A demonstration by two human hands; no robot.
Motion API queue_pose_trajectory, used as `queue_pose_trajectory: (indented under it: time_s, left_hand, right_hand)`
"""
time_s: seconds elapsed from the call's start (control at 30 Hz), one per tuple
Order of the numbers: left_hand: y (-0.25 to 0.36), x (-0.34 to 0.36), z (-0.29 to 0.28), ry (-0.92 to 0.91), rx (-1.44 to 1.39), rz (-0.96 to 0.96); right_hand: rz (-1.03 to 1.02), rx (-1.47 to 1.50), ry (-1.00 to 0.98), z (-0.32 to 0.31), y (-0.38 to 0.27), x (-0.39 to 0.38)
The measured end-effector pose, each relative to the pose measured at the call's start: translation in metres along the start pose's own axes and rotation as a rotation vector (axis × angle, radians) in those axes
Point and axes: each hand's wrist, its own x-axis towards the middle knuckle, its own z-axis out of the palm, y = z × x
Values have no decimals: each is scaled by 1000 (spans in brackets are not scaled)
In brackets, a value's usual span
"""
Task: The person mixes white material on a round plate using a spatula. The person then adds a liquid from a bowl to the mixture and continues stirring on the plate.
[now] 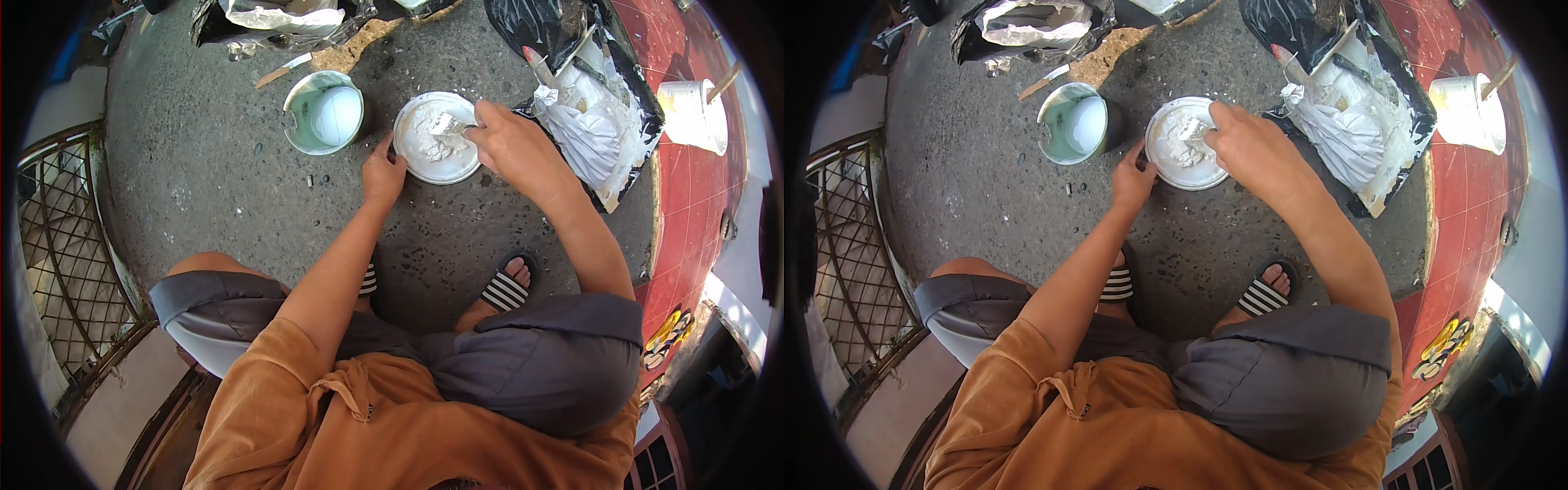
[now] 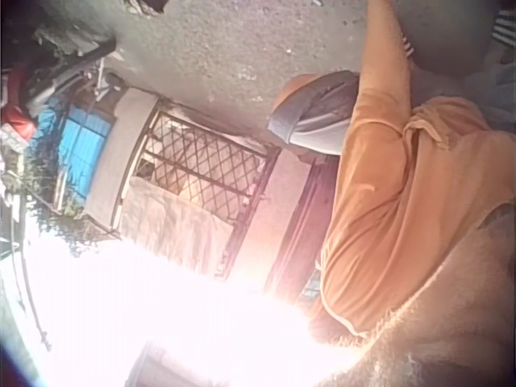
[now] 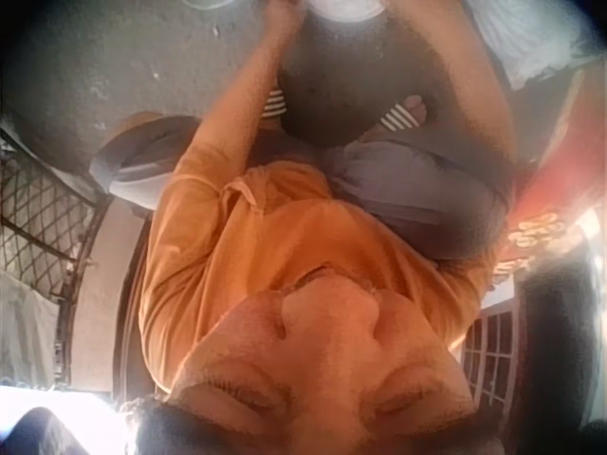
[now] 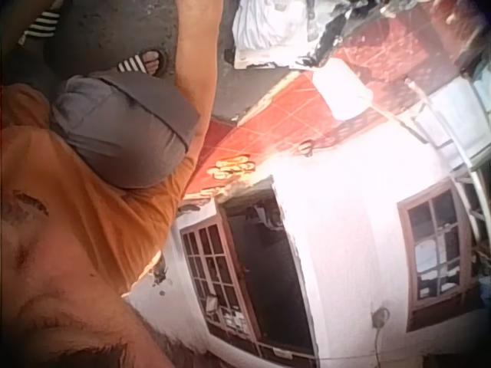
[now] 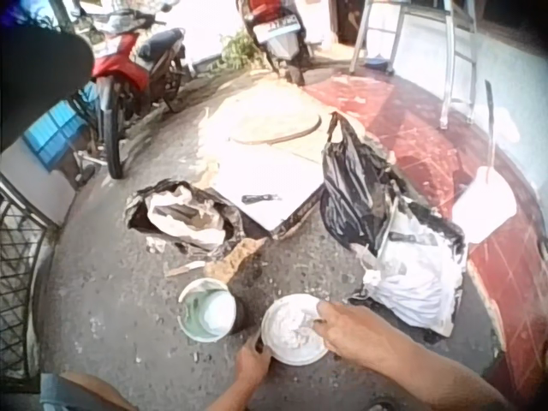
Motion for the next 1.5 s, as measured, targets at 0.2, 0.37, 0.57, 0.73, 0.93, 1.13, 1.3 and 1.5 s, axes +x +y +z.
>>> queue_pose_trajectory:
  time_s: [0.2,0.37,0.57,0.73,0.93,1.13,1.3,1.5]
  left_hand:
    - [-7,3,4,20,-18,23]
    - [-6,2,3,25,2,23]
    - [-7,4,5,7,-20,12]
    - [-6,3,4,12,-11,-18]
    - [-4,0,10,76,-111,-59]
    - [-12,7,12,126,-78,-84]
    - [-4,6,11,131,-15,-109]
    - [0,11,2,30,-325,-261]
  right_hand:
    - [-30,-20,57,21,2,-9]
    - [-8,8,15,1,-9,-4]
    - [-74,-98,84,36,-9,14]
    - [-54,7,45,17,-4,-12]
    - [105,132,127,17,12,-31]
    - [193,370,213,40,9,-49]
    - [371,500,308,47,32,-67]
    - [674,834,197,65,52,-83]
